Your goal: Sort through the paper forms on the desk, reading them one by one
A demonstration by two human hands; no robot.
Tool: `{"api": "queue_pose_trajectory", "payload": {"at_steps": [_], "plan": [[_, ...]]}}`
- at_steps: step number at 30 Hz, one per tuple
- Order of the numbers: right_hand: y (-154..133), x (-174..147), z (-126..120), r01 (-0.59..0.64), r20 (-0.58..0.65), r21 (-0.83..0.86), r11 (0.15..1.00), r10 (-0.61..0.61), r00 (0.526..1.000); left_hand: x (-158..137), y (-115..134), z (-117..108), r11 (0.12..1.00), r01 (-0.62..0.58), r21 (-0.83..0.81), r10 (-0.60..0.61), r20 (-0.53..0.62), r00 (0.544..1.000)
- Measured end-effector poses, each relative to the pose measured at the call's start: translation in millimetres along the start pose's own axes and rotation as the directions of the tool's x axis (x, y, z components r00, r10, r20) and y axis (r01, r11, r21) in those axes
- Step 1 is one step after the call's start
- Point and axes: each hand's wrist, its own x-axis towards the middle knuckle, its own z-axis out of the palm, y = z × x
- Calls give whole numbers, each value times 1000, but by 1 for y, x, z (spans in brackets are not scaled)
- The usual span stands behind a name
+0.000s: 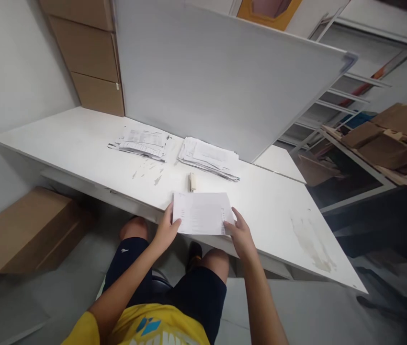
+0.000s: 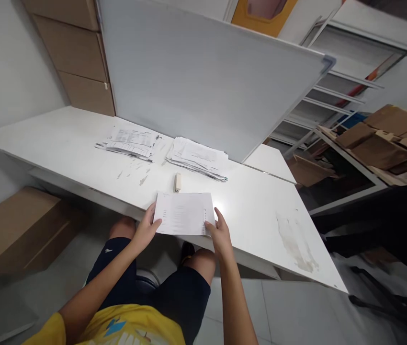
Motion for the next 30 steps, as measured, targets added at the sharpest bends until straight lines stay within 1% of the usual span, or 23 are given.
{"api": "queue_pose_trajectory", "payload": {"at_steps": [2, 3, 4, 5, 7, 9, 10, 11, 14, 16, 18, 20, 23, 25, 27, 28, 30], "plan": [[-4, 20, 1, 3, -19, -38, 999, -4, 1000, 13, 5, 1, 996, -43, 75, 52, -122, 991], [-5, 28, 0, 0, -24, -58, 998, -1, 1000, 21, 9, 1, 986, -80, 144, 104, -166, 981], [-5, 36, -2, 0, -26, -77, 997, -2, 1000, 29, 12, 0, 967, -122, 224, 164, -178, 970], [-3, 42, -4, 9, -20, -97, 995, -11, 1000, 38, 16, -1, 940, -166, 299, 220, -158, 963], [2, 50, -10, 57, 11, -143, 988, -56, 998, 57, 21, -4, 884, -241, 400, 284, -50, 958], [9, 52, -17, 109, 45, -198, 974, -102, 994, 75, 22, -7, 844, -280, 458, 273, 82, 958], [13, 52, -21, 128, 39, -234, 964, -122, 992, 82, 21, -7, 826, -281, 488, 249, 131, 960], [17, 51, -24, 139, 7, -281, 950, -142, 990, 88, 20, -6, 804, -278, 525, 224, 165, 960], [25, 46, -31, 112, -157, -456, 883, -204, 966, 96, 14, -2, 717, -263, 646, 167, 208, 964], [27, 44, -32, 85, -203, -513, 854, -217, 955, 95, 12, 1, 652, -268, 709, 143, 232, 962], [28, 43, -31, 80, -210, -502, 861, -211, 955, 92, 14, 3, 585, -267, 765, 110, 252, 962], [29, 44, -29, 83, -235, -444, 892, -206, 950, 90, 17, 4, 513, -268, 815, 78, 267, 961], [31, 49, -26, 82, -305, -317, 945, -183, 935, 89, 21, 4, 448, -266, 854, 51, 273, 961], [31, 54, -26, 85, -333, -269, 959, -176, 927, 89, 21, 2, 440, -273, 855, 58, 276, 959], [29, 58, -25, 94, -341, -278, 956, -190, 921, 90, 19, 2, 454, -322, 831, 98, 312, 945], [28, 60, -25, 101, -339, -294, 950, -202, 919, 90, 17, 2, 467, -378, 799, 131, 360, 924], [26, 60, -23, 112, -330, -339, 934, -230, 916, 90, 15, 5, 498, -523, 692, 217, 485, 847]]}}
